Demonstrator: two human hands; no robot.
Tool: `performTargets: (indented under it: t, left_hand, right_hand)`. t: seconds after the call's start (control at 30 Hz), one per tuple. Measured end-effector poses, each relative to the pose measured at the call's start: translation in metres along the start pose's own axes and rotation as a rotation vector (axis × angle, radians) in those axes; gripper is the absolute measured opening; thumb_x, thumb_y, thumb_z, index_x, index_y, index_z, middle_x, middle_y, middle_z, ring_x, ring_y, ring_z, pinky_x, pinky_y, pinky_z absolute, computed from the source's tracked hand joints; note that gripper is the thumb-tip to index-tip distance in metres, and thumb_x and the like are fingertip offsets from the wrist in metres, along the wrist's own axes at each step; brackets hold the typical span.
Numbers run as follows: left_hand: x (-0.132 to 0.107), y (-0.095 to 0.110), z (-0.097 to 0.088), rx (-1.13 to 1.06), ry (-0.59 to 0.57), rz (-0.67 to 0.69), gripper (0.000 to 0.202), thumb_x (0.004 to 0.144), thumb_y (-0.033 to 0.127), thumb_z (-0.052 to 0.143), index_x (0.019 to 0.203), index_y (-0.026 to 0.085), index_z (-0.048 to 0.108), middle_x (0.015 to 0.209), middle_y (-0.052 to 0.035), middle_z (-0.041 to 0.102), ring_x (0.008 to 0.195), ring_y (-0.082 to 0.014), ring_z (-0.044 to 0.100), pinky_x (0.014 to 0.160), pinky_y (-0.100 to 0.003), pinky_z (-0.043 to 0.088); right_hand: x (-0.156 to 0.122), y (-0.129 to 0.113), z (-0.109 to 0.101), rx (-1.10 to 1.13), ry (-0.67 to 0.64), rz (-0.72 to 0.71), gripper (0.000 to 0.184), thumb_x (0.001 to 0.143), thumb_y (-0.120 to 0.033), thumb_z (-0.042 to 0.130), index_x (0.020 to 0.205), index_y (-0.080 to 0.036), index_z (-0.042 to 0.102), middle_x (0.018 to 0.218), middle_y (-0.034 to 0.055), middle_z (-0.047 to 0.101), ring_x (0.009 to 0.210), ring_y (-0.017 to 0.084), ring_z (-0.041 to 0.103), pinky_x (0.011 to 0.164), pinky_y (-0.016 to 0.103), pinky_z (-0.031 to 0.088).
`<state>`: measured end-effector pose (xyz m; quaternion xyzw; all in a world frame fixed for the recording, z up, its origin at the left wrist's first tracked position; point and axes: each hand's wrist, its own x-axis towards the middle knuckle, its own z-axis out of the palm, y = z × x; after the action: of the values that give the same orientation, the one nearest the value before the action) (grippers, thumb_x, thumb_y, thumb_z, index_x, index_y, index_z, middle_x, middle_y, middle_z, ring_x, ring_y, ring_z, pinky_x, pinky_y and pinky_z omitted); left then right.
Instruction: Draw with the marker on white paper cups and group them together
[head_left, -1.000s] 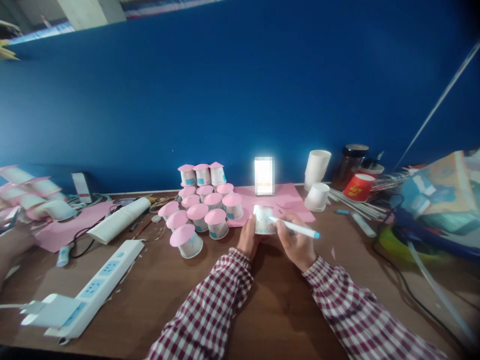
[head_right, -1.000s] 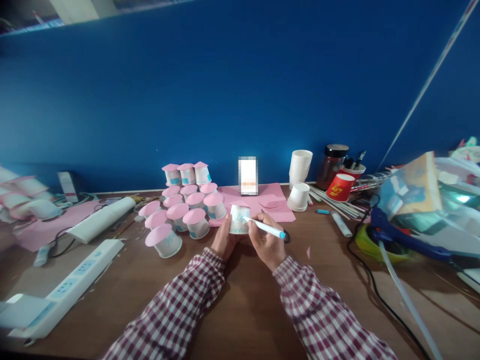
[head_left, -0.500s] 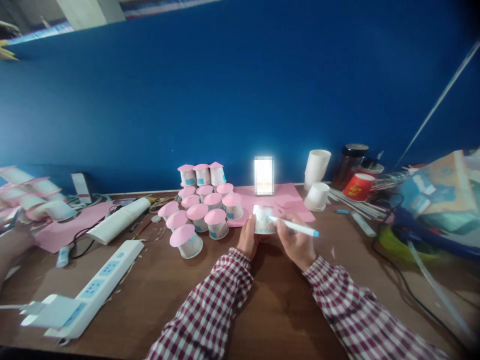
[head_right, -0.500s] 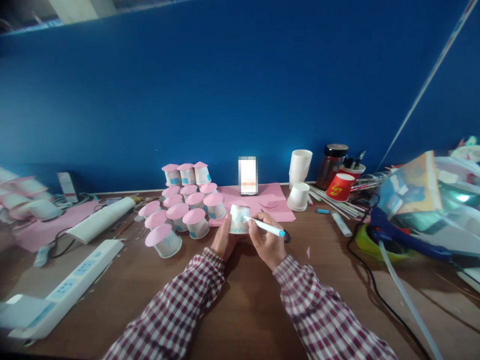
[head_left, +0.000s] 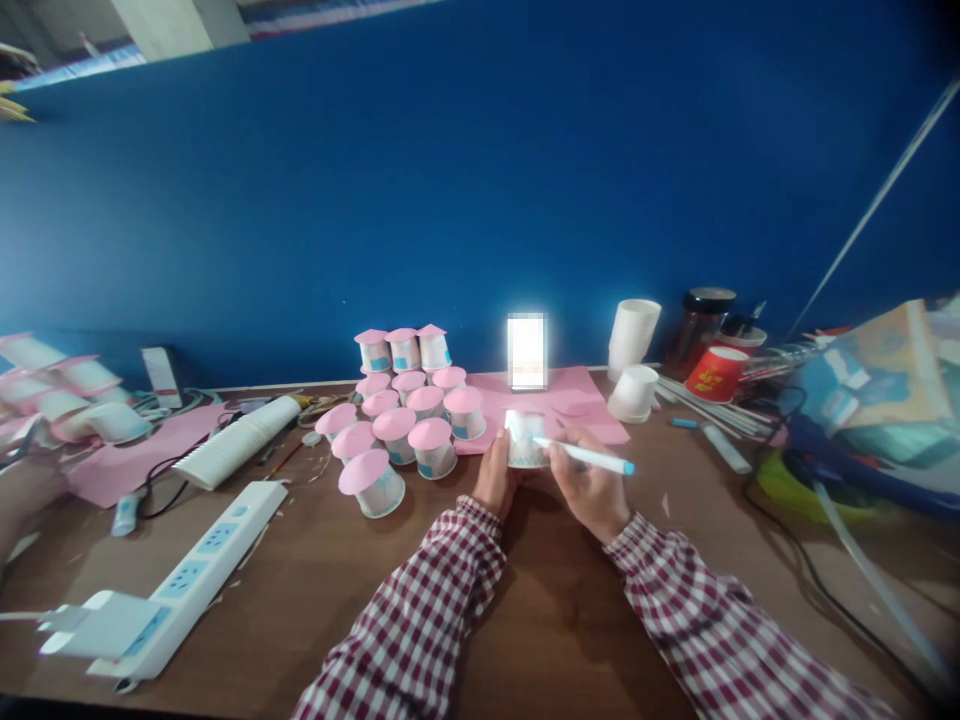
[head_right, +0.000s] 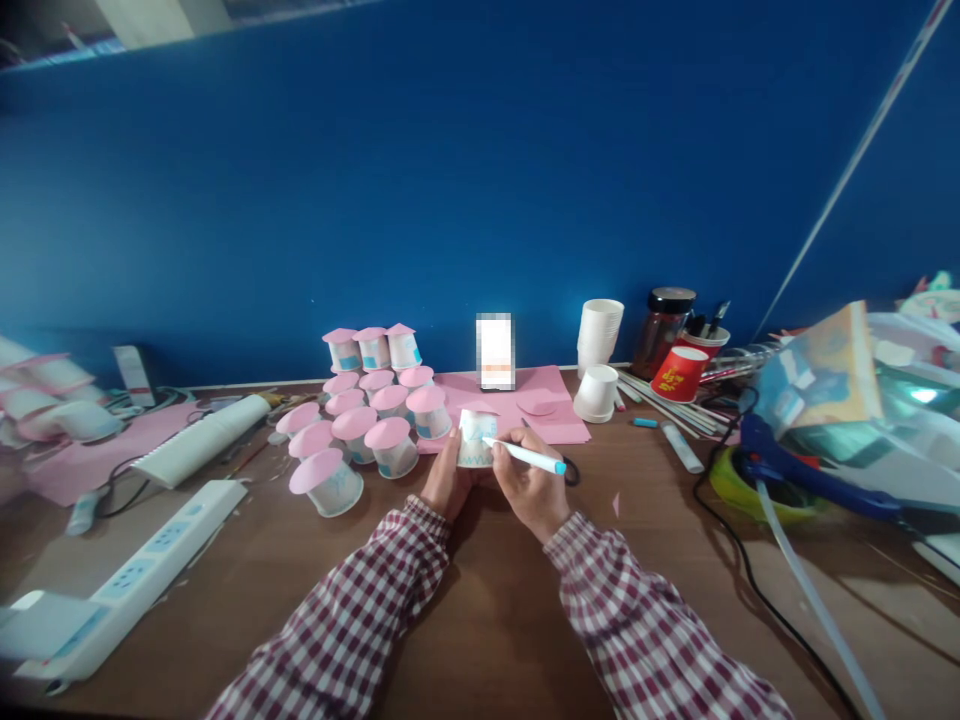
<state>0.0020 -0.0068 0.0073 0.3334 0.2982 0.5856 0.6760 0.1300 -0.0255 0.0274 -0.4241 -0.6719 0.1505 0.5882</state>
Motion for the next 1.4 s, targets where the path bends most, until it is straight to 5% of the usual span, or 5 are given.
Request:
performTargets:
  t: [0.23, 0.8, 1.1, 1.4]
  left_hand:
    - [-0.001, 0.000, 0.001, -0.004, -0.001, 0.001, 0.053, 0.081, 0.053, 0.052, 0.113, 0.011, 0.059, 0.101, -0.0139, 0.066, 0.098, -0.0265, 0.061, 0.083, -0.038, 0.051]
    - [-0.001, 0.001, 0.001, 0.028, -0.003, 0.007, 0.051, 0.083, 0.053, 0.050, 0.112, 0.011, 0.059, 0.097, -0.0124, 0.067, 0.093, -0.0247, 0.062, 0.080, -0.036, 0.051]
    - [0.002, 0.001, 0.000, -0.026, 0.048, -0.006, 0.051, 0.081, 0.051, 0.053, 0.114, 0.013, 0.058, 0.100, -0.0119, 0.066, 0.092, -0.0232, 0.062, 0.076, -0.034, 0.052]
    - [0.002, -0.001, -0.003, 0.000, 0.013, 0.031, 0.050, 0.082, 0.052, 0.052, 0.111, 0.012, 0.059, 0.097, -0.0113, 0.066, 0.087, -0.0219, 0.063, 0.074, -0.032, 0.052]
  right_hand:
    - [0.000, 0.005, 0.002, 0.087, 0.057, 0.094, 0.013, 0.084, -0.032, 0.055, 0.086, -0.019, 0.056, 0.072, 0.0029, 0.067, 0.062, 0.015, 0.065, 0.053, 0.024, 0.053]
    - [-0.002, 0.005, 0.002, 0.040, -0.010, 0.049, 0.011, 0.084, -0.030, 0.055, 0.085, -0.019, 0.057, 0.071, 0.0015, 0.066, 0.062, 0.014, 0.064, 0.057, 0.024, 0.052]
    - [0.007, -0.004, -0.002, 0.097, 0.133, 0.113, 0.016, 0.085, -0.034, 0.051, 0.083, -0.019, 0.054, 0.065, 0.0013, 0.063, 0.056, 0.014, 0.062, 0.049, 0.024, 0.051]
    - [-0.006, 0.001, 0.001, -0.125, 0.006, -0.113, 0.011, 0.083, -0.029, 0.055, 0.087, -0.020, 0.058, 0.077, 0.0036, 0.065, 0.069, 0.016, 0.063, 0.068, 0.029, 0.053]
